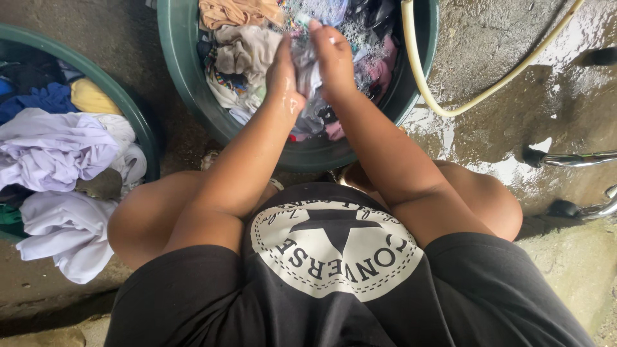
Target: The person washes clothes by hand in a large basin of soapy water, scrubbing individual items against each other and rinsing them under a hose.
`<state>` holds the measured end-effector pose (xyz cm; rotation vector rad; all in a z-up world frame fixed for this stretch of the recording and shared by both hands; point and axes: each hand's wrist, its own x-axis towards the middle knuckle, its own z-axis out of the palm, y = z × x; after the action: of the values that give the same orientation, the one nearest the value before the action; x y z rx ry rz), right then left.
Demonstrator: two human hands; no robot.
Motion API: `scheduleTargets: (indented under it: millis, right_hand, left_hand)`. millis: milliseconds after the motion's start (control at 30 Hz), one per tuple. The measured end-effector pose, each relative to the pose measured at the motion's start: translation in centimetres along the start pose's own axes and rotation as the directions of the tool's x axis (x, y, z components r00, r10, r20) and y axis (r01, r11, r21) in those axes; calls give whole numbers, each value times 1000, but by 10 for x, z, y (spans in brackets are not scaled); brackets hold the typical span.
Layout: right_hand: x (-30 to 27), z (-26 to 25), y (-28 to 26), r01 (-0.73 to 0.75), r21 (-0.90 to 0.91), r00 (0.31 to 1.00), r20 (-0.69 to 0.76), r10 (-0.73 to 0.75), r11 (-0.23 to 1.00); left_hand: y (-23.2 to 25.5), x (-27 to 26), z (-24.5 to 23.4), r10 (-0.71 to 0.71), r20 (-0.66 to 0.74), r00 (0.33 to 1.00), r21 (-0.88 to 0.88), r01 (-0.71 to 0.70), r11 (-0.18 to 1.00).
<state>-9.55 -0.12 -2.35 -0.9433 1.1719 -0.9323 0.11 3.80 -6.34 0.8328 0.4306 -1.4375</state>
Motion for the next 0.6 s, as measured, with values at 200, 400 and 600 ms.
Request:
scheduleTargets:
  millis: [200,400,600]
  right_hand:
    - [16,-46,-4,-411,485,864,478,159,772]
    - [3,-51,11,-593,604,761,637,126,532]
    - [12,-57,27,-505,516,790,599,130,692]
  left_hand:
    - [54,-31,35,133,-40,990,336,-112,935]
    - [64,-61,67,120,532,838,792,-543,279]
    - [70,-62,67,228,653,722,741,-672,8]
